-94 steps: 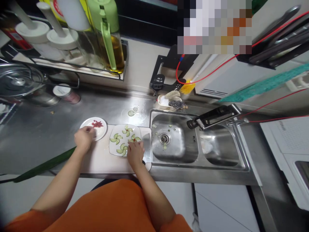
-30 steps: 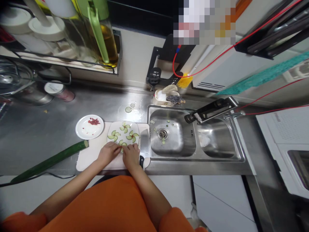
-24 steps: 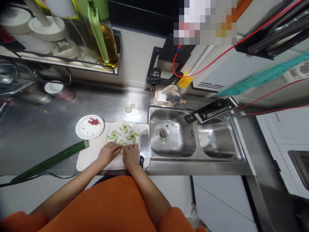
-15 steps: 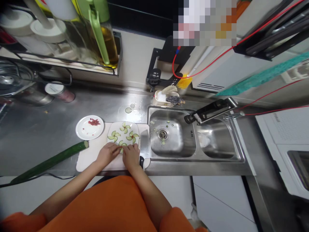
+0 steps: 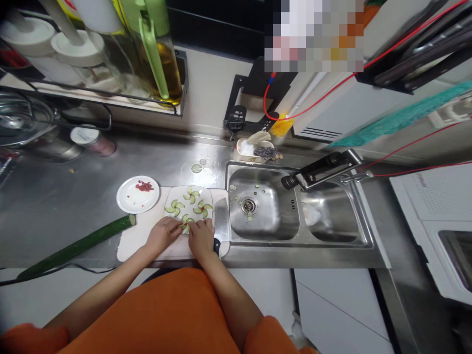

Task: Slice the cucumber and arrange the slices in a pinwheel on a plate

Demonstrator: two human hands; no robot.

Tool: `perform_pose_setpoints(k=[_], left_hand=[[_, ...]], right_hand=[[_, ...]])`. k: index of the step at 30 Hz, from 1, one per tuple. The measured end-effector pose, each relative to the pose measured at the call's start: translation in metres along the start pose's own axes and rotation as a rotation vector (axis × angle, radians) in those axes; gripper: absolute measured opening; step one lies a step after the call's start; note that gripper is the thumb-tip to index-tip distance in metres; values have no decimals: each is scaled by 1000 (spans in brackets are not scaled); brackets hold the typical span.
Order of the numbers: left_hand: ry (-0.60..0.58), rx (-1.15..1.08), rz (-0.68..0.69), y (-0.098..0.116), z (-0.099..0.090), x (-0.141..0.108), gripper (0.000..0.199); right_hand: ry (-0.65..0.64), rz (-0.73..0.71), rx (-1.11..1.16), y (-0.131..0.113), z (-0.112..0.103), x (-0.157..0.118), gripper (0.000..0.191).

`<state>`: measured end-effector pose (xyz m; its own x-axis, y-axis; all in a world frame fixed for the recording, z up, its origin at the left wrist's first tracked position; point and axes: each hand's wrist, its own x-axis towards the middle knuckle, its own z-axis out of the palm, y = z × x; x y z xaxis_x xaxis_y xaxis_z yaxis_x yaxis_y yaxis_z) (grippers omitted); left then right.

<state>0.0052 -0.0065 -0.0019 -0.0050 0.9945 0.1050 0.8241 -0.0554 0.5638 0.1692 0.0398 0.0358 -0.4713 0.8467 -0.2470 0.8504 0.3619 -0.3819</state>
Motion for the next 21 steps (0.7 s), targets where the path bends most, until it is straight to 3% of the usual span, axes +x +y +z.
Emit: perform_pose_setpoints(k=[9, 14, 17, 21], left_hand=[[27, -57, -112, -1, -16, -12, 20], [93, -96, -475, -8, -30, -27, 30], [32, -208, -678, -8, -32, -31, 42], [-58, -356, -792, -7, -25, -28, 43]], right_hand=[[-19, 65, 6, 4, -6, -5, 23], [92, 227, 11, 11, -11, -15, 36], [107, 314, -21, 14, -11, -17, 43], [69, 348, -33, 14, -9, -16, 43]])
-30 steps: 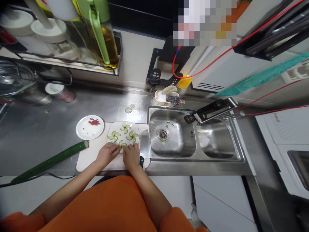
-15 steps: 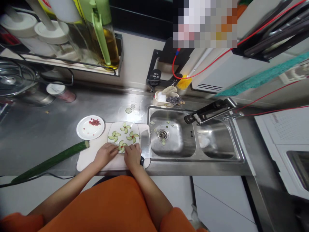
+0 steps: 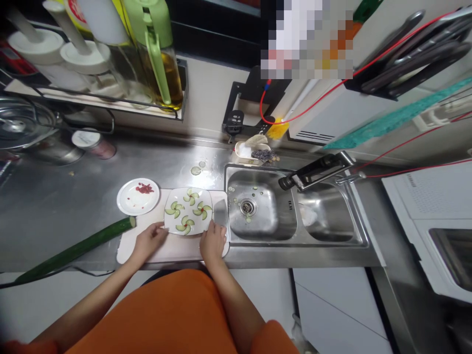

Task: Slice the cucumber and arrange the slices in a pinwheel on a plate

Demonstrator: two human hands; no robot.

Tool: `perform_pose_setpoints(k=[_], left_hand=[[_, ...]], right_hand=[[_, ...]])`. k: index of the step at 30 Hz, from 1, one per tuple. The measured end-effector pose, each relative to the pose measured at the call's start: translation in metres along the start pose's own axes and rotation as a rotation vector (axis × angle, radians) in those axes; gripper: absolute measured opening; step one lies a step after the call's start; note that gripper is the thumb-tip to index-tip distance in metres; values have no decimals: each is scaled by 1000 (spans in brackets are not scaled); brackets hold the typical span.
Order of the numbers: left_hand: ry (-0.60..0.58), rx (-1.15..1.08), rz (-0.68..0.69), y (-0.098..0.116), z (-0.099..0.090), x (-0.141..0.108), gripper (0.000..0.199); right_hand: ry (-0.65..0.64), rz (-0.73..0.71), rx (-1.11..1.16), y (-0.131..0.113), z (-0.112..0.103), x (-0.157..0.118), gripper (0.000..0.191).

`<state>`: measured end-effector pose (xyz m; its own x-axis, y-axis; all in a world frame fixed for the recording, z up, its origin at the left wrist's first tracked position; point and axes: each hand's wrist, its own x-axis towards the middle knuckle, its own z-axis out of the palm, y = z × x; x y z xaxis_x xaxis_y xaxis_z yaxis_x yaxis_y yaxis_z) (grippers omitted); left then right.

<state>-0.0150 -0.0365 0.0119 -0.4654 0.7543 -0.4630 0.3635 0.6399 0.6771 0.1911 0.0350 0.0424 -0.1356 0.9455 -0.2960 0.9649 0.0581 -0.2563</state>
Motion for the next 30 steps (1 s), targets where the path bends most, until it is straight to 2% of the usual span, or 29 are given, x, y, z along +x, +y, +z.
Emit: perform_pose_setpoints(k=[6, 11, 18, 25, 30], left_hand=[[-61, -82, -35, -1, 8, 9, 32], [-52, -96, -50, -3, 2, 10, 28], [-75, -144, -78, -13, -4, 11, 33], [-147, -468, -145, -14, 3, 21, 46], [-149, -530, -120, -9, 9, 25, 25]], right_hand=[[-44, 17, -26, -3, -1, 3, 43], [-51, 8, -14, -6, 3, 3, 43], [-41, -2, 12, -11, 10, 4, 43], [-6, -41, 353, -5, 17, 11, 45], [1, 63, 527, -1, 20, 19, 41]])
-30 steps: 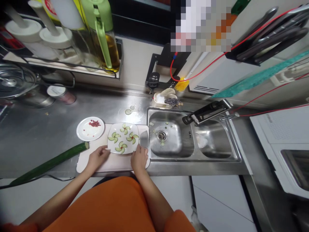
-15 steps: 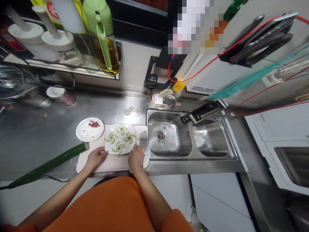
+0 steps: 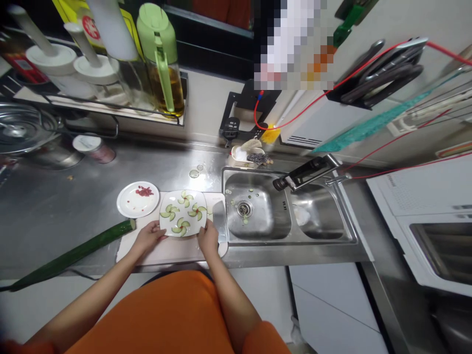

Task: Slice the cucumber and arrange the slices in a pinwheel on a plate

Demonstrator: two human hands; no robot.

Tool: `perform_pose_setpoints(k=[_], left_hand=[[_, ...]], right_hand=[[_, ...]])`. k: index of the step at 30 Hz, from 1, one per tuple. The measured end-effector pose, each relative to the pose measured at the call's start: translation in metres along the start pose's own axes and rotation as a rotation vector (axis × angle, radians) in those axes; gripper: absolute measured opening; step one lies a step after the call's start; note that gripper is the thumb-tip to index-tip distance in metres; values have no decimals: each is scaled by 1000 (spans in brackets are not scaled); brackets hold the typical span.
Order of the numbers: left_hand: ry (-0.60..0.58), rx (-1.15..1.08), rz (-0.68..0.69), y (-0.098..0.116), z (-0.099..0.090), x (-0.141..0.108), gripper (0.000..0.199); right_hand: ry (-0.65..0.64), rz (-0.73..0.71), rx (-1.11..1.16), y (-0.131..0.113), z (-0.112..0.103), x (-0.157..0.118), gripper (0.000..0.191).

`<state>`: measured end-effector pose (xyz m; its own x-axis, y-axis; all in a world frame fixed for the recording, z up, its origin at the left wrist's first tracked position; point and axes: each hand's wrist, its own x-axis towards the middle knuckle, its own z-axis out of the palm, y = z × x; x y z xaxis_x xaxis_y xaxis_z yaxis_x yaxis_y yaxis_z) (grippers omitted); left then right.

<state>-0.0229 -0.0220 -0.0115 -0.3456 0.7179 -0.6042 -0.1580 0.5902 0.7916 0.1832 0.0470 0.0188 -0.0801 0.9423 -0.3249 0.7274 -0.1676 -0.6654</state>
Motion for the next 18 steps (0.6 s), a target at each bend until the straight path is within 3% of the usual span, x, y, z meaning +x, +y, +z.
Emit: perform_pose_setpoints(k=[4, 12, 18], left_hand=[[10, -13, 0, 4, 2, -3, 22], [-16, -206, -75, 22, -8, -23, 31], [-23, -275, -61, 34, -16, -41, 39]], right_hand=[[-15, 99, 147, 2, -2, 4, 40], [-58, 148, 323, -3, -8, -6, 34], [-116, 254, 691, -18, -18, -15, 32]])
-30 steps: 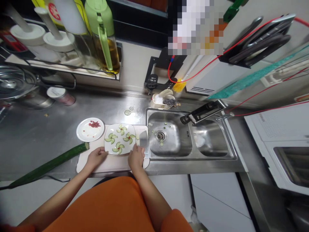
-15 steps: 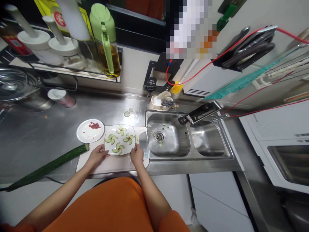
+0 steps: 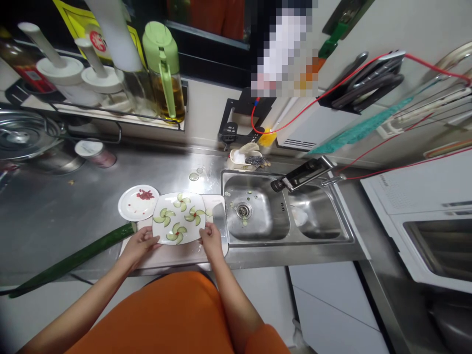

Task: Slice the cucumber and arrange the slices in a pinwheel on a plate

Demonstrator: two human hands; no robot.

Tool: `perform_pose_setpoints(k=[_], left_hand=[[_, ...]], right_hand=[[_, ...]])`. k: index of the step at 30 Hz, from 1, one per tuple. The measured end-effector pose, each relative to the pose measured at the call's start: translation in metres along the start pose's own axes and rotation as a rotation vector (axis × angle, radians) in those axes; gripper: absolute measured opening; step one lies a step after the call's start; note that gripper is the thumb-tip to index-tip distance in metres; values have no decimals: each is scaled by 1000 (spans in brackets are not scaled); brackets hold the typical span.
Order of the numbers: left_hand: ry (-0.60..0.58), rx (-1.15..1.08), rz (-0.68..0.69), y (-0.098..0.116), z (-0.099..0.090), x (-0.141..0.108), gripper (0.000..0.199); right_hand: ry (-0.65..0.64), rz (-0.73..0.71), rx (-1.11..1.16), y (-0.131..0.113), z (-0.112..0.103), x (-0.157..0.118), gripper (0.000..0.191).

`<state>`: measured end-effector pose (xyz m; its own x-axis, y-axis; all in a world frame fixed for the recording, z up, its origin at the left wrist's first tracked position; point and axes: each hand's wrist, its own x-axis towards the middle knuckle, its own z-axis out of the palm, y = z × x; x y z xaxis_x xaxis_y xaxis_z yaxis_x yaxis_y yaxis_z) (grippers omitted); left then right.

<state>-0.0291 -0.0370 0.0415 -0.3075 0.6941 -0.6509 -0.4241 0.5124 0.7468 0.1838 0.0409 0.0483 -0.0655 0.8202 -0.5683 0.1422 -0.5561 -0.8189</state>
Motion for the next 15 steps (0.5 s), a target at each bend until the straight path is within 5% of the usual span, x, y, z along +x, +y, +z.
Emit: perform_pose_setpoints(k=[15], left_hand=[[-33, 14, 13, 16, -5, -11, 48]], right_hand=[[-237, 137, 424, -8, 14, -7, 48]])
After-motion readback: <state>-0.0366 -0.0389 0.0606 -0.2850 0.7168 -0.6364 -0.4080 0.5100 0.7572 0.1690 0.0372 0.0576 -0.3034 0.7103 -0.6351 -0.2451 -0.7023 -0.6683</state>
